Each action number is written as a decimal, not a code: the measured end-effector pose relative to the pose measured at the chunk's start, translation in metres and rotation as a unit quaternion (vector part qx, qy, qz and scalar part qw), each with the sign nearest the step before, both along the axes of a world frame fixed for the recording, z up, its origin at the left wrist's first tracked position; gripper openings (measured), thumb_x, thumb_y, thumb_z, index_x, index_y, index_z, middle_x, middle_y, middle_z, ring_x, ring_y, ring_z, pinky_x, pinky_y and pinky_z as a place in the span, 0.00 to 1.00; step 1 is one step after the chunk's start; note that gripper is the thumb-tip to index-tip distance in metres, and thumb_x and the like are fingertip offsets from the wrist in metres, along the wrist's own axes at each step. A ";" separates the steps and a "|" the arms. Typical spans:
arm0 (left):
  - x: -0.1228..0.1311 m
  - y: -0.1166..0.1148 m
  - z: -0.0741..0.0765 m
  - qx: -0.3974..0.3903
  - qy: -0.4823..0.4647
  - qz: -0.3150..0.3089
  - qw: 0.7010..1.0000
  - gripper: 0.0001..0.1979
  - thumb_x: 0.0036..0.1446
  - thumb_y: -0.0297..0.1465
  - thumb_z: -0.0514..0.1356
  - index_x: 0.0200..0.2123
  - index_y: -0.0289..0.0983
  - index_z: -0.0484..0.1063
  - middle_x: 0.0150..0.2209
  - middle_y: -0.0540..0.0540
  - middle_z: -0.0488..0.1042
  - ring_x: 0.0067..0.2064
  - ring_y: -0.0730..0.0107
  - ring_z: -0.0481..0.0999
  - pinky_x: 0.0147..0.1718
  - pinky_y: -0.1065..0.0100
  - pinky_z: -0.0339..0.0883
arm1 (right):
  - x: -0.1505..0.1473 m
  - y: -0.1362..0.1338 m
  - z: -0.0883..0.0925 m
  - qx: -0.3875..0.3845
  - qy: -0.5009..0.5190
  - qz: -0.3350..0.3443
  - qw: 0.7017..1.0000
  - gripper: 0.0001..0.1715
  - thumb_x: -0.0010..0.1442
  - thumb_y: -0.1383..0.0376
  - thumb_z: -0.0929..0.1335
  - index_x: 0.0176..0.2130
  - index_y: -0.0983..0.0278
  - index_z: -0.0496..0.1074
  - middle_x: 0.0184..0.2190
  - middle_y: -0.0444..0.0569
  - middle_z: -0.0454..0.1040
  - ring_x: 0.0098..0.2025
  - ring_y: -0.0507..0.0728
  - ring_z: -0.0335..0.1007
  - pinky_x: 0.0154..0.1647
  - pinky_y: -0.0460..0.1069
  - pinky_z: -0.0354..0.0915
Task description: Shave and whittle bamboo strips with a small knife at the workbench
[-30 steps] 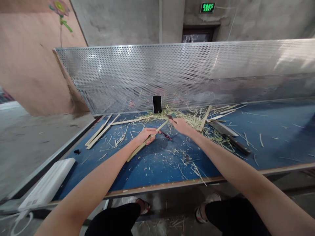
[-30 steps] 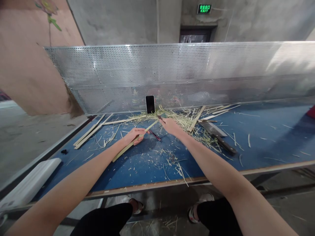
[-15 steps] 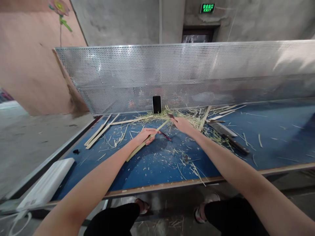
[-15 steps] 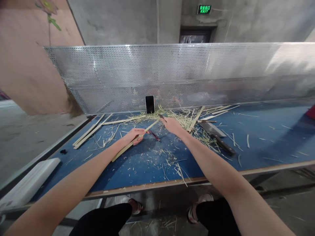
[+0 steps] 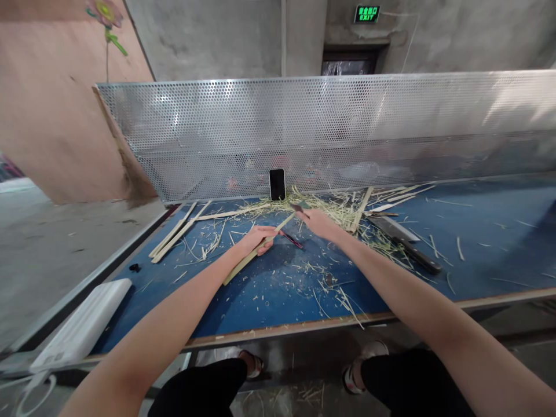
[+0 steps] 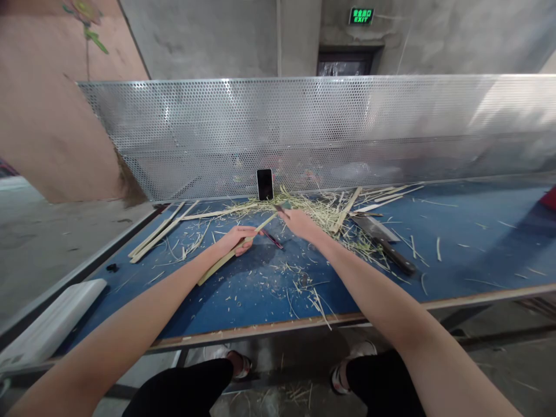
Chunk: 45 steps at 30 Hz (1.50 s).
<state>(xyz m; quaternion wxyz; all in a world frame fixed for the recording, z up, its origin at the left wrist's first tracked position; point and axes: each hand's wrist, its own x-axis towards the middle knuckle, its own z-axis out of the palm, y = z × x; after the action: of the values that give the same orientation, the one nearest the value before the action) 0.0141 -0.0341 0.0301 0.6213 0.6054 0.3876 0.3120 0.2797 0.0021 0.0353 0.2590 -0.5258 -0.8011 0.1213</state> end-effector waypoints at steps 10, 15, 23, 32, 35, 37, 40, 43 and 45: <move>0.000 -0.002 0.001 0.004 0.005 0.005 1.000 0.16 0.61 0.36 0.64 0.47 0.31 0.77 0.17 0.55 0.64 0.12 0.76 0.59 0.11 0.73 0.52 | -0.013 -0.016 -0.003 -0.022 0.038 0.090 0.995 0.34 0.76 0.45 0.57 0.53 0.66 0.79 0.28 0.50 0.75 0.26 0.54 0.64 0.29 0.49 0.56; 0.000 -0.001 -0.002 0.017 -0.007 0.007 1.000 0.10 0.59 0.36 0.66 0.38 0.34 0.76 0.17 0.53 0.65 0.12 0.74 0.60 0.12 0.71 0.54 | -0.027 -0.034 0.002 -0.031 -0.051 0.205 0.977 0.34 0.78 0.47 0.55 0.68 0.61 0.70 0.19 0.43 0.68 0.21 0.54 0.60 0.29 0.48 0.55; 0.000 -0.002 0.000 0.003 0.003 0.006 1.000 0.15 0.61 0.36 0.65 0.47 0.31 0.79 0.17 0.55 0.63 0.12 0.77 0.59 0.11 0.73 0.51 | 0.004 -0.002 0.005 0.013 -0.018 -0.006 1.000 0.35 0.78 0.48 0.55 0.63 0.66 0.75 0.34 0.57 0.79 0.29 0.59 0.70 0.33 0.51 0.59; 0.001 -0.004 0.003 -0.002 0.000 0.002 1.000 0.17 0.62 0.37 0.66 0.48 0.30 0.77 0.17 0.56 0.62 0.12 0.77 0.59 0.11 0.74 0.51 | 0.011 0.003 0.004 0.056 -0.024 -0.064 0.996 0.37 0.78 0.47 0.53 0.63 0.66 0.74 0.35 0.60 0.80 0.35 0.65 0.75 0.37 0.53 0.64; 0.001 -0.003 0.002 0.001 0.001 -0.005 1.000 0.17 0.62 0.37 0.66 0.48 0.30 0.77 0.18 0.55 0.63 0.12 0.78 0.59 0.11 0.74 0.52 | 0.009 0.001 0.006 0.059 -0.039 -0.074 0.995 0.36 0.78 0.50 0.53 0.63 0.67 0.75 0.37 0.61 0.81 0.37 0.66 0.76 0.37 0.52 0.64; 0.000 -0.003 0.002 0.004 0.000 -0.008 1.000 0.17 0.62 0.37 0.66 0.48 0.30 0.77 0.18 0.55 0.63 0.12 0.78 0.59 0.11 0.74 0.52 | 0.009 0.000 0.006 0.056 -0.048 -0.075 0.994 0.36 0.79 0.51 0.53 0.66 0.68 0.72 0.36 0.61 0.81 0.36 0.65 0.77 0.36 0.52 0.64; 0.001 -0.004 0.003 0.002 0.003 -0.001 1.000 0.18 0.62 0.37 0.66 0.48 0.29 0.77 0.17 0.55 0.63 0.12 0.77 0.59 0.11 0.74 0.52 | 0.009 0.000 0.005 0.055 -0.053 -0.084 0.994 0.37 0.79 0.50 0.51 0.69 0.67 0.68 0.33 0.58 0.80 0.32 0.64 0.76 0.34 0.51 0.64; 0.003 -0.005 0.006 -0.003 0.003 0.005 1.000 0.18 0.62 0.37 0.66 0.49 0.29 0.76 0.17 0.56 0.63 0.12 0.77 0.59 0.11 0.74 0.52 | 0.009 0.002 0.003 0.064 -0.056 -0.094 0.992 0.37 0.79 0.50 0.50 0.69 0.66 0.67 0.33 0.57 0.80 0.32 0.63 0.76 0.33 0.51 0.64; 0.003 -0.006 0.007 -0.005 0.000 0.003 1.000 0.18 0.62 0.37 0.66 0.49 0.29 0.76 0.17 0.56 0.63 0.12 0.77 0.59 0.11 0.74 0.52 | 0.010 0.003 0.002 0.066 -0.060 -0.099 0.991 0.37 0.79 0.50 0.51 0.69 0.66 0.68 0.34 0.57 0.80 0.33 0.63 0.76 0.34 0.51 0.64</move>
<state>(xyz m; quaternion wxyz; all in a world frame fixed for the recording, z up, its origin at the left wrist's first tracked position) 0.0174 -0.0404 0.0369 0.6234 0.6013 0.3906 0.3118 0.2892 0.0047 0.0374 0.2558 -0.5901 -0.7656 0.0102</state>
